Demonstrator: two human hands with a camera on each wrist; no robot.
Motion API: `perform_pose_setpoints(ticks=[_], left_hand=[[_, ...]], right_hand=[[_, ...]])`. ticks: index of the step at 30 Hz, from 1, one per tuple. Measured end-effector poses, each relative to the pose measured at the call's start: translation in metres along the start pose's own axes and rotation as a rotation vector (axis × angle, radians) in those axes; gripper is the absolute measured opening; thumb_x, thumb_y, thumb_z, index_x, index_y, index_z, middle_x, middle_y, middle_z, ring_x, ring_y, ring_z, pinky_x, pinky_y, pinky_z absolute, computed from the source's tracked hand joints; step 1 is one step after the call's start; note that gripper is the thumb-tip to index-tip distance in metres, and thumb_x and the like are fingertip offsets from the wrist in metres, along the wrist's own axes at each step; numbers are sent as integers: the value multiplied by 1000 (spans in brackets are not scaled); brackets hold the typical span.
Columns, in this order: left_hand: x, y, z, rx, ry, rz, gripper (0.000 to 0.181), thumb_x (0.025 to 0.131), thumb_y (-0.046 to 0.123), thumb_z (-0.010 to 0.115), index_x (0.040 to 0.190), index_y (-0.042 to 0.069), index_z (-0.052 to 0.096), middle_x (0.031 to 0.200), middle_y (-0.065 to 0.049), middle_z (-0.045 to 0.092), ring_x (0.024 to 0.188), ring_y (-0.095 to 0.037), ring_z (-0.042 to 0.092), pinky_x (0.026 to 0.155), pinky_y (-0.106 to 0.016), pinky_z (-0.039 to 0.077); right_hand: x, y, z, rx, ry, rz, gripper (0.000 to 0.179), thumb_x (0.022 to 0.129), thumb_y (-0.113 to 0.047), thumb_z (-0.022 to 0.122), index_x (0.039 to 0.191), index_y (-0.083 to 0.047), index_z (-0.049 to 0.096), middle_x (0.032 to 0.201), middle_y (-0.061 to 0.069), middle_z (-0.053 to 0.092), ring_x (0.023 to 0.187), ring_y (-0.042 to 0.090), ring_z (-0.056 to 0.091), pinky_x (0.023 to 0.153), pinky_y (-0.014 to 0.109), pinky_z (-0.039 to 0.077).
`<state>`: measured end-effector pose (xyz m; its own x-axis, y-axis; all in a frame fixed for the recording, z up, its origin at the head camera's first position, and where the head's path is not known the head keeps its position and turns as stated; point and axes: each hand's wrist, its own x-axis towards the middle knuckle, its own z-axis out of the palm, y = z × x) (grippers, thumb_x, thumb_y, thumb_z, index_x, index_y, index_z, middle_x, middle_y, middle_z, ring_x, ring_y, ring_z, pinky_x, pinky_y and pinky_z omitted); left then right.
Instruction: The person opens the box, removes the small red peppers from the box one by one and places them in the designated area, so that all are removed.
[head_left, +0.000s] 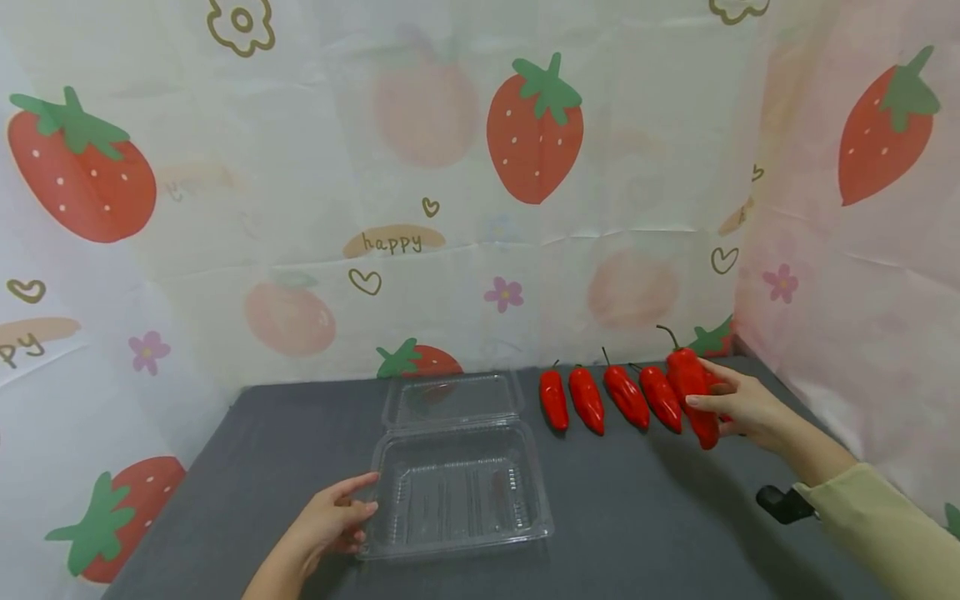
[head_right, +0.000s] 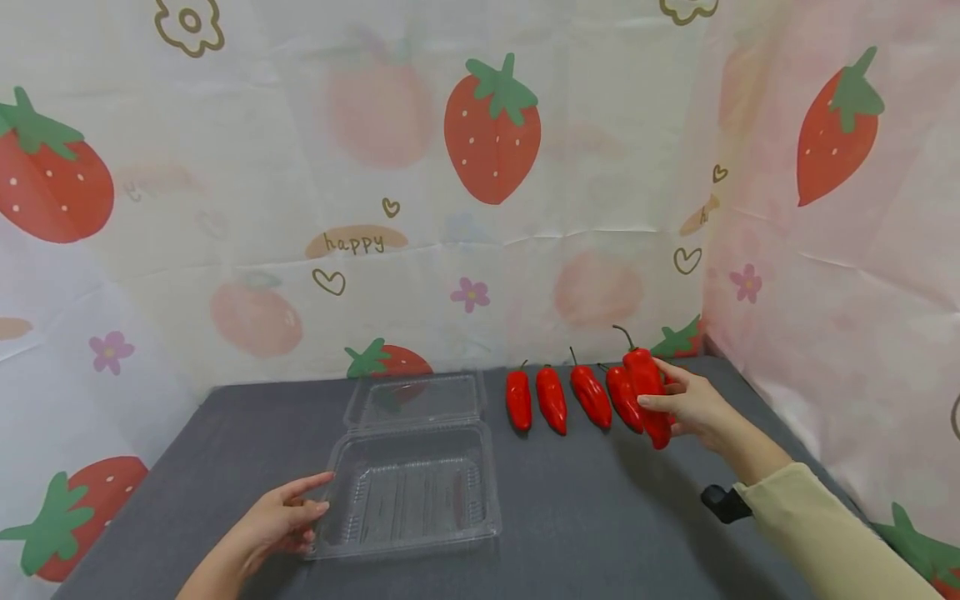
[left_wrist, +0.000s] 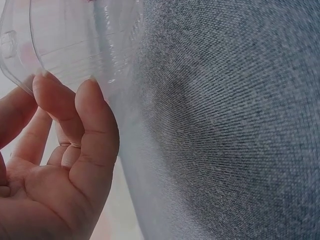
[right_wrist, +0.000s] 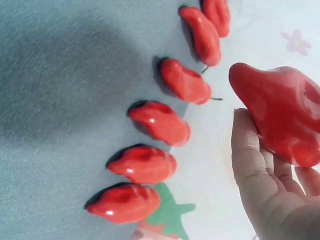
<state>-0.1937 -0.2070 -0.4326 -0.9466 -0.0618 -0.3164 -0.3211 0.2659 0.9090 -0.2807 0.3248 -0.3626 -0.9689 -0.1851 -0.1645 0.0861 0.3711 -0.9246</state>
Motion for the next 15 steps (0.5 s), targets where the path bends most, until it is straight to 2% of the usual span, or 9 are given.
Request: perform_pose_setpoints(ticks=[6,15], left_hand=[[-1,2,-1,-2,-10,4,52,93,4,63,142,-1,45,80,-5,53,55,-13,53,53,-29,49],[1,-2,-4,-6,-53,0,55,94,7,62,144,-2,41,75,-3,52,56,-13,54,55,-29,49]], right_hand=[[0,6,-9,-15,19,6,84,98,-22,59,154,-3,-1,144,41,19,105,32,52,77,40,56],[1,13,-18,1,3,-5,84,99,-24,58,154,-3,-2,147,41,17,96,20,56,81,44,54]])
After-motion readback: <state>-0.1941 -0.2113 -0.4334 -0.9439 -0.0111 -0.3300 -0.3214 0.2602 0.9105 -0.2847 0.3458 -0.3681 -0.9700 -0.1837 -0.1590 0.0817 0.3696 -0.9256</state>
